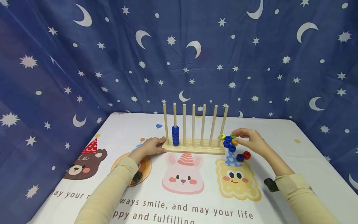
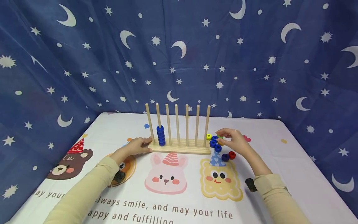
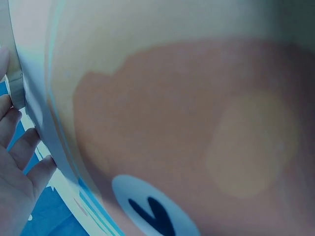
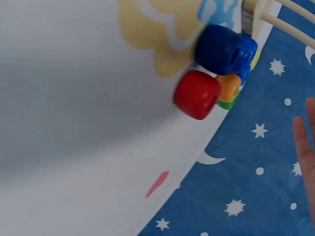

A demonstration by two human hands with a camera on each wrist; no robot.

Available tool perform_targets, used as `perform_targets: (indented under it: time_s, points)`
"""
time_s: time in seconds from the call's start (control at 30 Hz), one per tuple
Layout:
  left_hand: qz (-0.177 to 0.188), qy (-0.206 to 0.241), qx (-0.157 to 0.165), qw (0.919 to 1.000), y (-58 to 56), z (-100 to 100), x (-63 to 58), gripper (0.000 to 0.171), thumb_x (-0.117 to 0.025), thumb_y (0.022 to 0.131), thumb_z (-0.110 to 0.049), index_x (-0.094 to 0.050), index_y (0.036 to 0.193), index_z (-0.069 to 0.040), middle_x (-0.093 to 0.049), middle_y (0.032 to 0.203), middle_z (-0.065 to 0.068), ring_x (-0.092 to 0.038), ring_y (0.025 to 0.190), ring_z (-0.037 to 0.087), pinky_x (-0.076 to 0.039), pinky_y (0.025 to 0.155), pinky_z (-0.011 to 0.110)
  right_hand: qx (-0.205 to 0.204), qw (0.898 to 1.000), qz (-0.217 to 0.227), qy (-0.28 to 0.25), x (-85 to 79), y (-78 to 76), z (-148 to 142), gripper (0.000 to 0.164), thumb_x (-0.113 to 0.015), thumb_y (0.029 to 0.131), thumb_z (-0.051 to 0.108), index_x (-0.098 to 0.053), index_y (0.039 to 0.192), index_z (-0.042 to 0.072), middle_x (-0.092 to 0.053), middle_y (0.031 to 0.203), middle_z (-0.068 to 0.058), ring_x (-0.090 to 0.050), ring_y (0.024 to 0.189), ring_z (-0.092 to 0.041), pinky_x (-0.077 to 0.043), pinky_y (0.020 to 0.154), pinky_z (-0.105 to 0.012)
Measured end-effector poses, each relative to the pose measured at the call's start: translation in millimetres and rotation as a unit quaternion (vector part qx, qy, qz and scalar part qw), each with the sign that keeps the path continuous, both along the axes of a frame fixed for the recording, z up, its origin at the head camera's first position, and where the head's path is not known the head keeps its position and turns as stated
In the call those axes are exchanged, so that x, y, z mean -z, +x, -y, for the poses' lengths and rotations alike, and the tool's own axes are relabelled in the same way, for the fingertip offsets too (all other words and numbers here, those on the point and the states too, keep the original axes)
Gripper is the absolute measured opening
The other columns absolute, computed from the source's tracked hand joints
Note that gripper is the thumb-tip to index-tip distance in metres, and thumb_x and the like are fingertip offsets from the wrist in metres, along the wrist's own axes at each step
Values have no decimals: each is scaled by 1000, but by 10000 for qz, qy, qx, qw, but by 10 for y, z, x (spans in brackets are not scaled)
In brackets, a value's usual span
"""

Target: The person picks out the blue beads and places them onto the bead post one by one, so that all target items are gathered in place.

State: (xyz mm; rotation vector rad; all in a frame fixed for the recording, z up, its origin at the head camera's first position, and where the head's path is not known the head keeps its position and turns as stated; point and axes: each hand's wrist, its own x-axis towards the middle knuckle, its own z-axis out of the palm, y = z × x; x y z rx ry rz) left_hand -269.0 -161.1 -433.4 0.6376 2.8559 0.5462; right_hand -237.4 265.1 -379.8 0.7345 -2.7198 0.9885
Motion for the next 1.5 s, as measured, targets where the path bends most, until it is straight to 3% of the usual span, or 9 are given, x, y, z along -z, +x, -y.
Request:
perform_targets:
  time_s: [0.27,0.67,1.0,1.33,1.5]
  points:
    - [-69,57,14,10000,-8,5,-18,64,-67,86,-34,-46,138,-4,-45,142,16,-47,125,41,-39,104,49,9,9991,400,106,72,-36,-50,29,-65,88,8,-62,113,-5,-65,112,-23,-61,101,-39,-49,91,-54]
    - [-60,74,85,9999,15,-6,-10,63,-67,86,-33,-46,138,-4,-44,142,16,-46,127,41,-38,105,50,27,9951,785,607,251,-93,-94,30,-69,85,13,-64,109,-5,-68,104,-21,-62,97,-35,-51,86,-53]
    - [-40,94,95,9999,11,4,-29,63,-67,86,-33,-46,137,-4,-44,142,14,-46,126,41,-40,104,49,-172,9892,815,1203,312,-168,-60,29,-70,83,11,-65,105,-6,-69,100,-20,-64,88,-30,-53,83,-49]
    - [17,66,-61,10000,9,18,-11,63,-67,86,-34,-45,138,-6,-43,143,13,-46,126,41,-39,104,49,-132,9882,792,1303,397,-229,-9,29,-71,82,10,-64,104,-8,-68,94,-19,-65,81,-27,-56,75,-42]
    - [-5,90,-9,10000,8,5,0,64,-67,86,-35,-45,139,-6,-44,143,14,-47,125,41,-39,104,48,86,9868,889,1354,428,-191,-4,29,-72,80,10,-65,102,-7,-69,91,-17,-65,80,-26,-56,75,-42]
